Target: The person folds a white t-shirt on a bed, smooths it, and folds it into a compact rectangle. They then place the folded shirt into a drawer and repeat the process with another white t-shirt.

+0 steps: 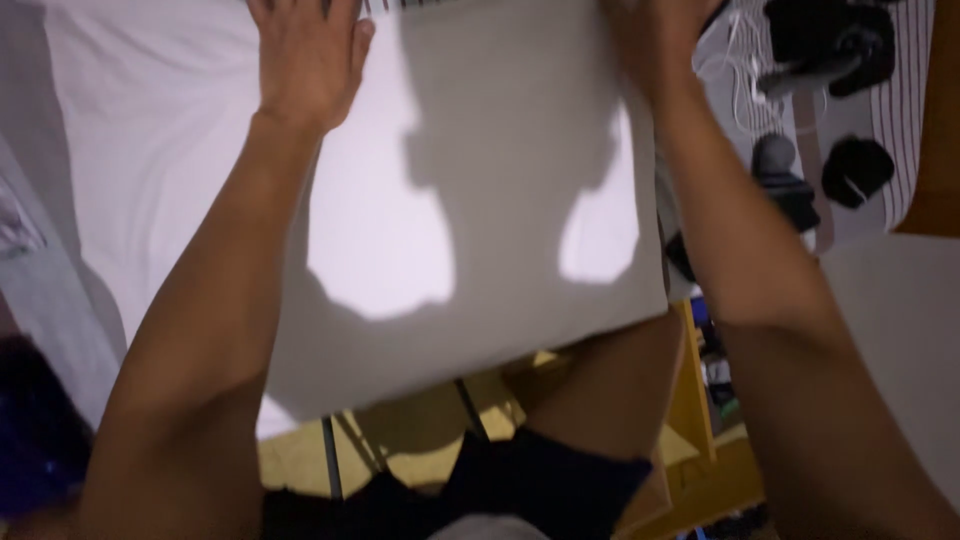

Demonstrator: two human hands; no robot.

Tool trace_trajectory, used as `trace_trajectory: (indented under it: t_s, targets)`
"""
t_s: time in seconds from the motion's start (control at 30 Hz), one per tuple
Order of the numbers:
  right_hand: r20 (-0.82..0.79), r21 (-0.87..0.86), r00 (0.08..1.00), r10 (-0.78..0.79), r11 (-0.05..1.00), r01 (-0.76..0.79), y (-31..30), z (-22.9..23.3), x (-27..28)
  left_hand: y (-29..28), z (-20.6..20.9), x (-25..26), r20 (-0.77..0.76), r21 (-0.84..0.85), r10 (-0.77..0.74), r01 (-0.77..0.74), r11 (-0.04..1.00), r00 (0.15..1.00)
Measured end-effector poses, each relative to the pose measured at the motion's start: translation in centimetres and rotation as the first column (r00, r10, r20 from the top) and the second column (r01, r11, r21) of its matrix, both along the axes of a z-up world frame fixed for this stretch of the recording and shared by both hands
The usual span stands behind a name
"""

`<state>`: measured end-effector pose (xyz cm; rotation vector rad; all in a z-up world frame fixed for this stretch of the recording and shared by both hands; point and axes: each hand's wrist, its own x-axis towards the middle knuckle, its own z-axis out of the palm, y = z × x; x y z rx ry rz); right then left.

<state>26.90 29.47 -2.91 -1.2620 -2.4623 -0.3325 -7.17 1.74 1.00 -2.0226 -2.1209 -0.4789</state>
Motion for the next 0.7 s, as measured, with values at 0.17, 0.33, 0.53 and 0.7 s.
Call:
trace_trajectory:
  t_s: [0.17, 0.33, 0.53, 0.7]
  targets:
    - [0.197, -0.432, 0.959, 0.205, 0.896, -0.103, -20.1, 4.9, -1.1, -7.8, -1.7, 10.9, -0.086, -0.138, 0.094, -0.105, 0.985, 0.992]
    - [0.064, -0.604, 0.85, 0.523, 0.698, -0.384, -35.4, 6.8, -0.1, -18.0, 4.1, 18.4, 0.299, -0.459, 0.154, 0.0, 0.889, 0.942]
    - [-0.004, -0.407, 0.926, 0.378, 0.845, -0.347, -32.1, 3.3, 7.4, -26.4, 5.6, 13.1, 0.195, -0.522, 0.403, -0.253, 0.814, 0.894]
    - [0.168, -0.44, 0.973, 0.157, 0.895, -0.069, -28.9, 4.8, 14.0, -34.0, 5.6, 7.7, 0.178, -0.424, 0.561, -0.451, 0.785, 0.809]
